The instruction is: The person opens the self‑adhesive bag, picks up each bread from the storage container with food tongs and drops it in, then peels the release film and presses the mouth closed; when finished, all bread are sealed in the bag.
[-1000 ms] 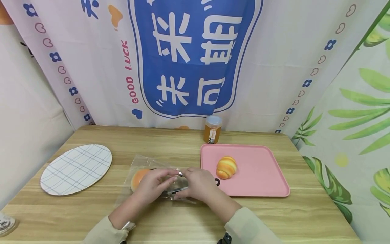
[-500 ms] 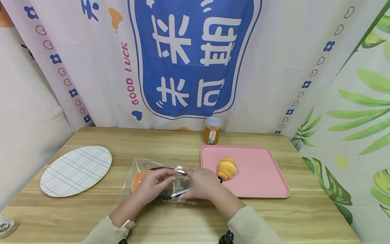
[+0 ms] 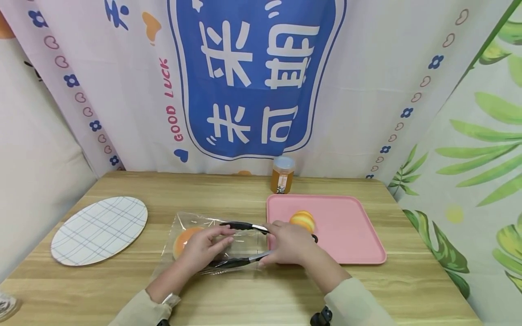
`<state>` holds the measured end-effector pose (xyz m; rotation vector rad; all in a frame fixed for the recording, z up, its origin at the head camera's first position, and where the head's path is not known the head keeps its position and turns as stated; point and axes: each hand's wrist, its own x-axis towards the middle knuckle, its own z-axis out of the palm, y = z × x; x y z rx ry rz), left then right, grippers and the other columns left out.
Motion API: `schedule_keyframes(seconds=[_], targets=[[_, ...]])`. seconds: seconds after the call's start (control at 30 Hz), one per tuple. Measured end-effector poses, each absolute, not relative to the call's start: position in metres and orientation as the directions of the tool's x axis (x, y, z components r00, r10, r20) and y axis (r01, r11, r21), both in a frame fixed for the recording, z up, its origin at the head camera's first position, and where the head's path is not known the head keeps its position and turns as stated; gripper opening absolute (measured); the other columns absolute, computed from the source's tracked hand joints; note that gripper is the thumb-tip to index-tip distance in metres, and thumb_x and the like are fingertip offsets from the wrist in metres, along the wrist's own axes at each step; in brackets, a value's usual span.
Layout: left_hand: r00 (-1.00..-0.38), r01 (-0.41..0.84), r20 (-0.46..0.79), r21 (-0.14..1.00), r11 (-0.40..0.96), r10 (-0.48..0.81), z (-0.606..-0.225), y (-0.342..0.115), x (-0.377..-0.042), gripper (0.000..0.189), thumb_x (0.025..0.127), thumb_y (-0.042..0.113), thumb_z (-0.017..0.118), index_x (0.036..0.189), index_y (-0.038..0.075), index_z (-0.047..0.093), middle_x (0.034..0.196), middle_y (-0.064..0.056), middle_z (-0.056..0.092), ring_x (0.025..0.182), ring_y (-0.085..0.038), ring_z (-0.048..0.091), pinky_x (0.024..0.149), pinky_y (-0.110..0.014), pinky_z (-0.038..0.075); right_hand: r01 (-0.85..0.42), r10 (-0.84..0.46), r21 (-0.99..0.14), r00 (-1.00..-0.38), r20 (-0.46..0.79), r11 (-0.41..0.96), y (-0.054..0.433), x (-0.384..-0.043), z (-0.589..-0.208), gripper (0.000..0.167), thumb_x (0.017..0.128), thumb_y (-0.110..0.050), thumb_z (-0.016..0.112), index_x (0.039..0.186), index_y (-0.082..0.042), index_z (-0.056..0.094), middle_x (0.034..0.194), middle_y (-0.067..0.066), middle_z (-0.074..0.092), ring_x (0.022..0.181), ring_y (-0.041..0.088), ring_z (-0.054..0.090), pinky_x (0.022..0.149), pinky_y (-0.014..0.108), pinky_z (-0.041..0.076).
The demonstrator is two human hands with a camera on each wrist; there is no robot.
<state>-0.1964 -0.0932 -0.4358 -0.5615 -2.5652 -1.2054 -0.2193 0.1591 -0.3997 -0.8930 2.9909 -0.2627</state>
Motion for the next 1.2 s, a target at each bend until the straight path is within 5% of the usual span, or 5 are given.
schedule_keyframes(seconds=[0.5,0.9,1.2], targets=[[-0.908,0.414,0.362,0.709,0.57,0.209,-0.434,-0.094,-0.195,0.013,0.087,0.018,0.073,0.1,0.017,0.074,0.111,-0.002,0.074,0.11,-0.024,0.068,0.1,-0.046,0.053,-0.46,-0.462,-0.135,-0.887,0.019,0.877,0.212,-0.204,-0.381,0.095,0.062,-0.075,0.075,0.137,-0.019,0.057,0.13,0.005,0.064,0.116,0.026,0.063,0.092,0.051,0.055],[-0.913,0.405,0.351,0.719,0.565,0.208,-0.432,-0.093,-0.196,0.015,0.09,0.021,0.071,0.102,0.013,0.074,0.114,-0.007,0.073,0.112,-0.029,0.067,0.102,-0.049,0.051,-0.293,-0.272,-0.183,-0.953,0.132,0.939,0.27,-0.181,-0.378,0.1,0.062,-0.067,0.08,0.136,-0.005,0.055,0.126,0.016,0.064,0.112,0.037,0.063,0.089,0.057,0.054],[-0.916,0.399,0.347,0.721,0.566,0.202,-0.432,-0.093,-0.196,0.015,0.089,0.023,0.071,0.102,0.016,0.074,0.114,-0.004,0.074,0.112,-0.027,0.067,0.101,-0.047,0.052,-0.159,-0.145,-0.184,-0.986,0.087,0.97,0.297,-0.176,-0.386,0.113,0.062,-0.077,0.073,0.139,0.001,0.048,0.13,0.028,0.058,0.111,0.047,0.061,0.081,0.063,0.053]])
